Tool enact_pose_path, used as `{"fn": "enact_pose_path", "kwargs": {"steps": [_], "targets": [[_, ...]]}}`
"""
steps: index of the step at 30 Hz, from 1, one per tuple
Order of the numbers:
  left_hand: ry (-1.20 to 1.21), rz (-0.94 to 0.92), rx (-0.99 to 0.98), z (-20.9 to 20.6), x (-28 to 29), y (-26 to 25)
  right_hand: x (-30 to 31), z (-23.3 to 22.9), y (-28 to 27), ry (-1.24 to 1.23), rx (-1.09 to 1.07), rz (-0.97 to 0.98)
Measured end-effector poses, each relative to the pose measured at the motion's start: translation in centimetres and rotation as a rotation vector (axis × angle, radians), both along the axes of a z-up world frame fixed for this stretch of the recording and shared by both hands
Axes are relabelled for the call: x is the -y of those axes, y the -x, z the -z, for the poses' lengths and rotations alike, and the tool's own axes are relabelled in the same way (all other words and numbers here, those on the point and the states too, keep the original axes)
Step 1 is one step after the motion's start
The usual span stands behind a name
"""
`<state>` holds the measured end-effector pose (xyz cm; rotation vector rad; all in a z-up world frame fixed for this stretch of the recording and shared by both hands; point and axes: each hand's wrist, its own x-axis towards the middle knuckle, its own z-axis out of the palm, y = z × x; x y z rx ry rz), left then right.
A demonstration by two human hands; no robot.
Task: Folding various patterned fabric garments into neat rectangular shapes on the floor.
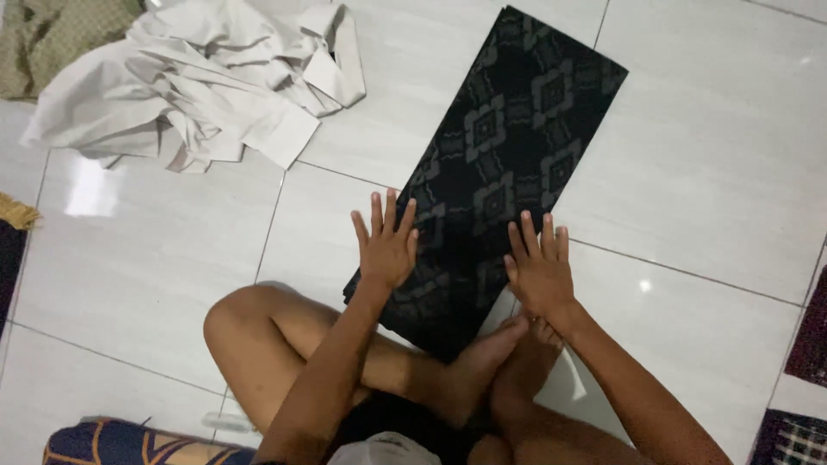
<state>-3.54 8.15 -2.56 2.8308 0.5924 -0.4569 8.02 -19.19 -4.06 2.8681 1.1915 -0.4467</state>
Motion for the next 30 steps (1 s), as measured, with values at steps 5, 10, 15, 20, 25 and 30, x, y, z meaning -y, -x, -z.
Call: {"fn": "enact_pose_path", "kwargs": {"steps": [5,10,15,20,25,30], "targets": [[0.007,0.232,0.287,2.5,3.5,0.5,-2.0,0.9,1.2,-0.195,0.169,-0.171],[-0.013,0.313,0.315,2.3,2.8,3.7,-1.0,1.6,0.7,-0.286,0.153,-0.300],[-0.054,0.298,-0.177,-3.1,2.3,6.9,0.2,1.0,0.9,-0.254,0.016,-0.304],[-0.026,0.282,-0.082,-3.0,1.6,8.6,-0.8,1.2,1.7,-0.230,0.081,-0.359],[0.053,-0.143,0.107,-0.2,-1.6,10.1,-2.3,0.1,5.8,-0.030,-0.291,-0.525],[0.298,-0.241,-0.073,-1.3,-1.9,10.2,-3.6,-0.8,10.8,-0.227,-0.074,-0.523]]}}
